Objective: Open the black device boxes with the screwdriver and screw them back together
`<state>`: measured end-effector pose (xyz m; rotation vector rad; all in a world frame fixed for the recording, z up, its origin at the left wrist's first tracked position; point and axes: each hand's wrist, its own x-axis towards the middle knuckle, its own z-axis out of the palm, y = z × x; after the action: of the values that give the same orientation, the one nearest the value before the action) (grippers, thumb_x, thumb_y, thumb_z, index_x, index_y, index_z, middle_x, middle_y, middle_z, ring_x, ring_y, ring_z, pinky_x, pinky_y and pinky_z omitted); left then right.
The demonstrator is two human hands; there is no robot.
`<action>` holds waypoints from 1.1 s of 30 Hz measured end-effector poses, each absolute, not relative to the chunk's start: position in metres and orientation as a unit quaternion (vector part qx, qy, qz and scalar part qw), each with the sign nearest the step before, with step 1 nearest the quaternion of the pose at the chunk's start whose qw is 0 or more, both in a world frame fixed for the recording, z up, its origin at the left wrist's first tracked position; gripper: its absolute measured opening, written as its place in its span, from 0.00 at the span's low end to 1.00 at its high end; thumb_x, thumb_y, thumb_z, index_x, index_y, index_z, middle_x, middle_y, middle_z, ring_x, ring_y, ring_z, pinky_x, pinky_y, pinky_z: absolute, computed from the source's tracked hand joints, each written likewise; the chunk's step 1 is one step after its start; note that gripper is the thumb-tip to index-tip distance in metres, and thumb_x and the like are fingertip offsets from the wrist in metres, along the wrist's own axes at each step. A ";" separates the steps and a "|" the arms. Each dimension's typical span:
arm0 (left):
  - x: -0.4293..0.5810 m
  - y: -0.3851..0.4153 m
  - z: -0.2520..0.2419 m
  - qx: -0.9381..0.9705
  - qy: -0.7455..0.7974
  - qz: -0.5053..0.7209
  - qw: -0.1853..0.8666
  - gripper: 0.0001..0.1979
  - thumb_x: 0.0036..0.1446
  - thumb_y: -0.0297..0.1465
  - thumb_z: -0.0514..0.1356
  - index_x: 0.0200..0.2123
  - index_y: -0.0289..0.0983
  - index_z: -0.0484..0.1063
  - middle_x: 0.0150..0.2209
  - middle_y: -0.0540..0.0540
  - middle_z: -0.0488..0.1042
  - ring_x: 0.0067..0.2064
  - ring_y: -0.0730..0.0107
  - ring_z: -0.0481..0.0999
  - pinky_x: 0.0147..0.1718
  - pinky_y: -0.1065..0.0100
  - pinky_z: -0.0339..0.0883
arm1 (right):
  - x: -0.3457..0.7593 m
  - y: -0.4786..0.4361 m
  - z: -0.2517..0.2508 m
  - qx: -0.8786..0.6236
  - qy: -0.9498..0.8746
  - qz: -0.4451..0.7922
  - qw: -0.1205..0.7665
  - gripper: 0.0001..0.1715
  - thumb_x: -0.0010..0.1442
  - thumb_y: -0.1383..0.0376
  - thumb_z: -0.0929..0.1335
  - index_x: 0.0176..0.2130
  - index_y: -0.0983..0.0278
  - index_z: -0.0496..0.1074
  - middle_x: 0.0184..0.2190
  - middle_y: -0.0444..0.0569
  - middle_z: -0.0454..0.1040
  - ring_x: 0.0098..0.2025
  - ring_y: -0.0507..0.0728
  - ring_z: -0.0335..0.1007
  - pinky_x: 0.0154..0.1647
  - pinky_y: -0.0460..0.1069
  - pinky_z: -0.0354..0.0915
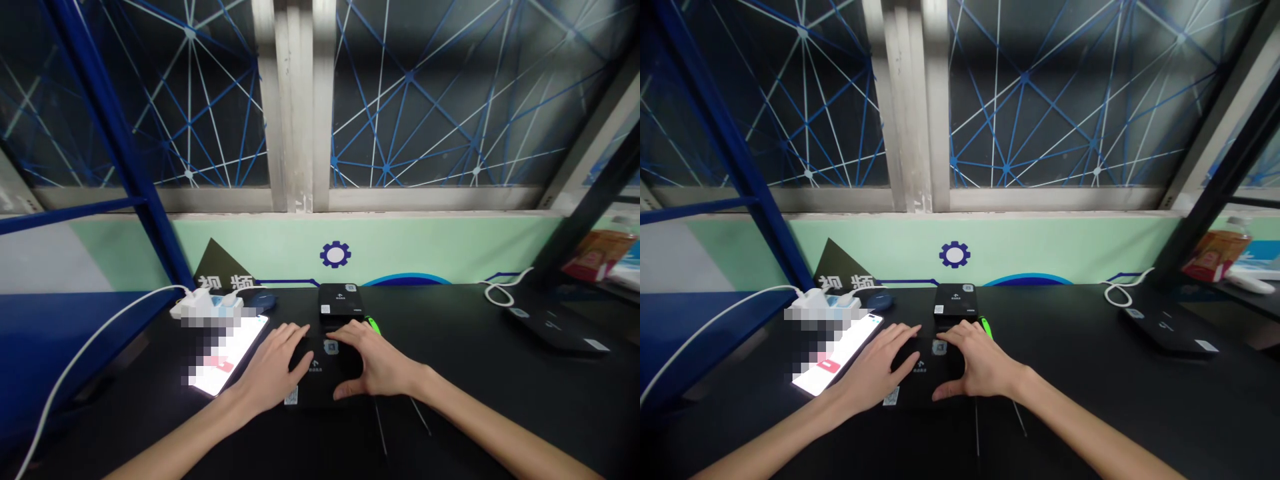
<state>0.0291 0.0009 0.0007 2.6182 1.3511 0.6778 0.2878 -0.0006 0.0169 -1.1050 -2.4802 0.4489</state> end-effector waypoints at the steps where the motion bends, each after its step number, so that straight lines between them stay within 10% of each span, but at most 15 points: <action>1: 0.029 0.001 0.001 0.859 0.457 0.225 0.059 0.23 0.69 0.42 0.51 0.63 0.40 0.63 0.56 0.41 0.71 0.57 0.53 0.70 0.57 0.50 0.65 | 0.288 0.000 0.016 -0.395 -0.883 0.164 0.196 0.56 0.44 0.37 0.75 0.63 0.61 0.65 0.54 0.57 0.71 0.55 0.68 0.66 0.59 0.66 0.58; 11: 0.029 0.005 0.013 0.804 0.513 0.272 0.125 0.23 0.67 0.45 0.54 0.61 0.45 0.65 0.57 0.44 0.73 0.58 0.53 0.72 0.55 0.53 0.67 | 0.292 -0.001 0.018 -0.353 -0.886 0.107 0.280 0.54 0.48 0.45 0.77 0.65 0.57 0.58 0.58 0.56 0.65 0.57 0.67 0.61 0.59 0.64 0.61; 16: 0.026 0.004 0.020 0.800 0.474 0.320 0.181 0.19 0.65 0.43 0.58 0.57 0.47 0.69 0.51 0.48 0.77 0.46 0.60 0.78 0.44 0.61 0.73 | 0.293 -0.003 0.015 -0.319 -0.878 0.100 0.343 0.37 0.61 0.56 0.73 0.65 0.54 0.58 0.58 0.54 0.64 0.58 0.63 0.62 0.57 0.60 0.65; 25: 0.024 -0.004 0.025 0.814 0.409 0.373 0.175 0.18 0.63 0.41 0.61 0.55 0.47 0.70 0.51 0.49 0.77 0.51 0.59 0.76 0.52 0.60 0.69 | 0.287 -0.010 0.021 -0.339 -0.819 0.198 0.419 0.15 0.67 0.60 0.69 0.52 0.59 0.74 0.43 0.51 0.78 0.44 0.59 0.74 0.49 0.54 0.70; 33: 0.019 0.001 0.037 0.839 0.346 0.268 0.324 0.18 0.70 0.44 0.51 0.56 0.47 0.71 0.57 0.48 0.73 0.58 0.57 0.71 0.60 0.55 0.62 | 0.292 -0.010 0.021 -0.269 -0.859 0.166 0.403 0.16 0.64 0.64 0.70 0.52 0.61 0.73 0.43 0.53 0.79 0.44 0.59 0.76 0.47 0.54 0.72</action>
<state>0.0193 0.0012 0.0370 2.2015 0.9068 0.7021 0.2923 -0.0099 0.0206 -0.6798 -2.1705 0.4183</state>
